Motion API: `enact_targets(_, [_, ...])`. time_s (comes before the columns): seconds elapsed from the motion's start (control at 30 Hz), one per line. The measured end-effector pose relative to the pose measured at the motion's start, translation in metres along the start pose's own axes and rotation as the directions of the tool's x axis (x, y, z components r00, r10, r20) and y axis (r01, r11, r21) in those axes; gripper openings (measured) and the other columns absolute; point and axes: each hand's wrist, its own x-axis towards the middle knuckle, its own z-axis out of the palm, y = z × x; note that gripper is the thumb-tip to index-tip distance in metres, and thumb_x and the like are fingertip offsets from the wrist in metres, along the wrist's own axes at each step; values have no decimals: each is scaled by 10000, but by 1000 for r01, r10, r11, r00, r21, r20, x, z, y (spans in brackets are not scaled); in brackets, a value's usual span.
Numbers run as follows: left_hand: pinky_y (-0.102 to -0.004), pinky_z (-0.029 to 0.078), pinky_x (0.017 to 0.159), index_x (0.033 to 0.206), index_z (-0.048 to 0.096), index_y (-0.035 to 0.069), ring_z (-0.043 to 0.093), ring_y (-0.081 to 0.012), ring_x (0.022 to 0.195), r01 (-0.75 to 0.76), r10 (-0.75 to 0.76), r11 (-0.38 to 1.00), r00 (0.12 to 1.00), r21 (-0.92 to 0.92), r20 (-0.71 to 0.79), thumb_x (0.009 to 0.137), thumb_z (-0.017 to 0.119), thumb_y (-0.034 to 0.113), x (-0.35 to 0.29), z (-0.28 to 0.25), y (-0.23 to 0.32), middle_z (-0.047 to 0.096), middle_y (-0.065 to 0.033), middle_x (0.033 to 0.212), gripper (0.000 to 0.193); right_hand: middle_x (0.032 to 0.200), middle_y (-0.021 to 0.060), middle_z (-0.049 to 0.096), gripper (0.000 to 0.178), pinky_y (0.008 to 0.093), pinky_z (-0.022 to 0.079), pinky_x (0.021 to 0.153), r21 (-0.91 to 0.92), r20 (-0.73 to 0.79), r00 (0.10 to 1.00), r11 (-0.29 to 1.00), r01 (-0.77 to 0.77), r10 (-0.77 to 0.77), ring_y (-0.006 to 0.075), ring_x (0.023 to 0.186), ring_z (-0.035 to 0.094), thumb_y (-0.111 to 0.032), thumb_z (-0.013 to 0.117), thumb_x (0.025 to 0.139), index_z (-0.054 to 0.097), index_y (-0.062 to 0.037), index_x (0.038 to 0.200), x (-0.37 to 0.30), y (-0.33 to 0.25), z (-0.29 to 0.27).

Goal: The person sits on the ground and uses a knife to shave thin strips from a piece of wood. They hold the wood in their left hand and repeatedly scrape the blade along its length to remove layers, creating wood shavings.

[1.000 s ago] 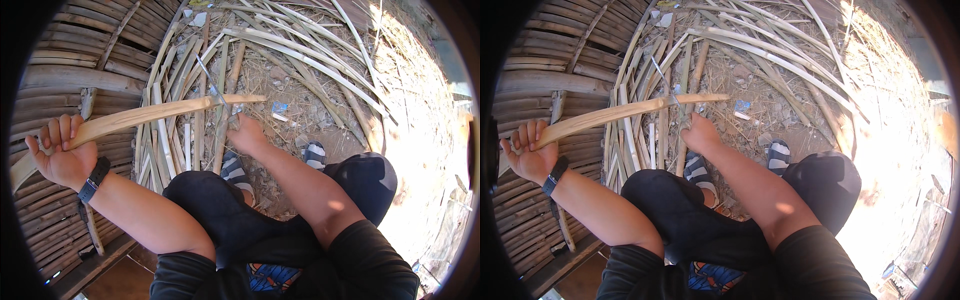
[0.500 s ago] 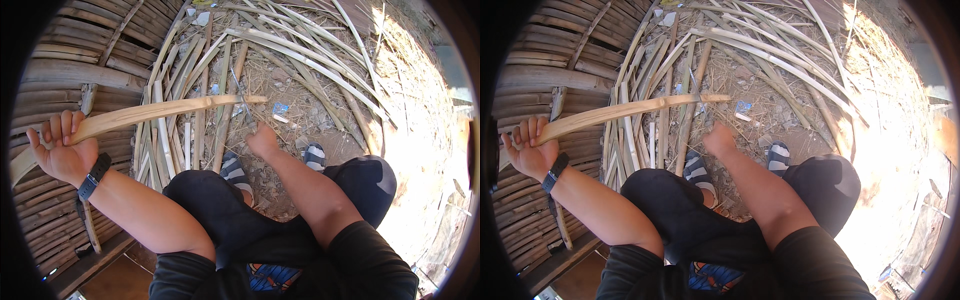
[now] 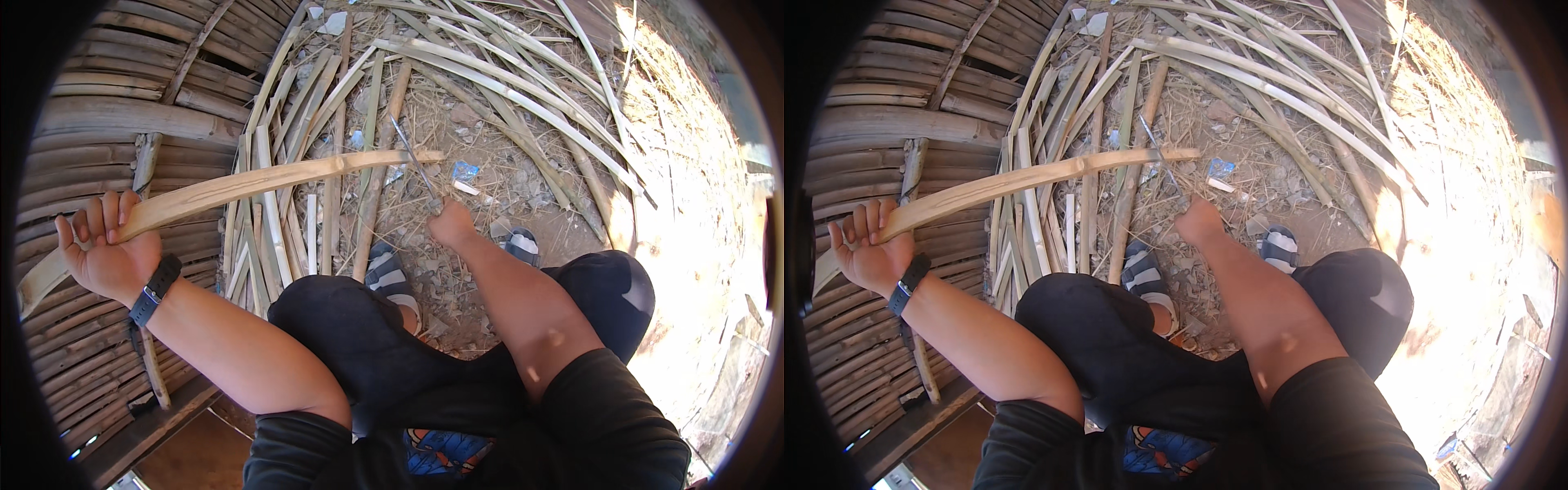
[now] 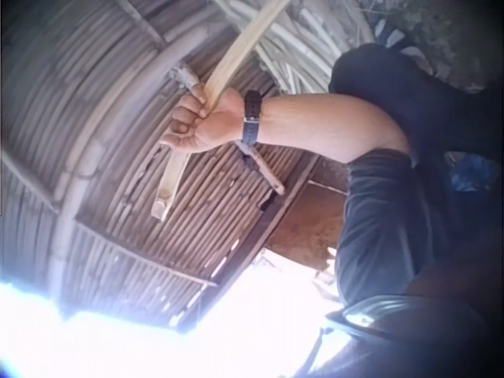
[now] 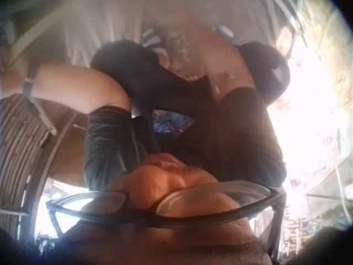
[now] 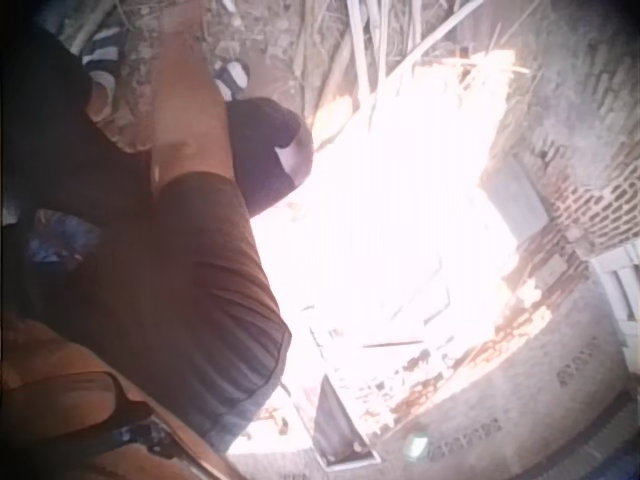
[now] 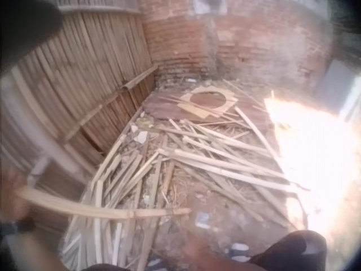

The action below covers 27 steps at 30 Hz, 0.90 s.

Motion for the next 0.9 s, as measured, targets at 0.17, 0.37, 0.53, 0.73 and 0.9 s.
enact_targets(0.17, [-273, 274, 544, 665, 369, 164, 270, -98, 508, -7, 7, 1000, 1000, -15, 10, 899, 598, 294, 1, 13, -4, 268, 42, 554, 353, 987, 278, 659, 457, 437, 507, 866, 70, -92, 996, 998, 8, -1, 401, 954, 645, -207, 653, 765, 567, 53, 1131, -22, -38, 12])
enact_targets(0.37, [-281, 261, 553, 656, 364, 154, 264, -109, 517, -11, 12, 1000, 1000, -23, 28, 885, 577, 254, -2, 16, -3, 258, 24, 564, 328, 861, 275, 652, 425, 459, 514, 800, 144, -88, 922, 911, 387, -378, 420, 851, 650, -209, 663, 760, 572, 17, 1108, -51, -106, 5])
enact_targets(0.53, [-269, 273, 552, 666, 376, 164, 276, -95, 506, -7, 7, 1000, 1000, 3, 14, 905, 586, 281, -1, 12, -3, 275, 45, 552, 338, 943, 280, 662, 437, 466, 514, 839, -32, -58, 974, 976, 217, -219, 420, 919, 650, -218, 679, 779, 567, 13, 1133, -15, -30, 8])
enact_targets(0.73, [-270, 272, 547, 666, 370, 161, 271, -98, 507, -17, 17, 1000, 999, 0, -38, 901, 595, 282, 0, 1, -2, 260, 43, 555, 348, 1013, 294, 653, 464, 448, 509, 874, -20, -31, 999, 999, -40, 39, 412, 975, 643, -206, 655, 775, 553, 63, 1138, -6, -8, 2])
enact_targets(0.9, [-275, 272, 550, 667, 368, 163, 273, -101, 507, -30, 30, 999, 1000, 18, 3, 901, 584, 275, -2, 17, -5, 259, 37, 556, 338, 894, 280, 650, 483, 465, 513, 802, 111, -75, 976, 971, 213, -206, 416, 874, 649, -208, 665, 756, 551, 56, 1144, -38, -70, 8])
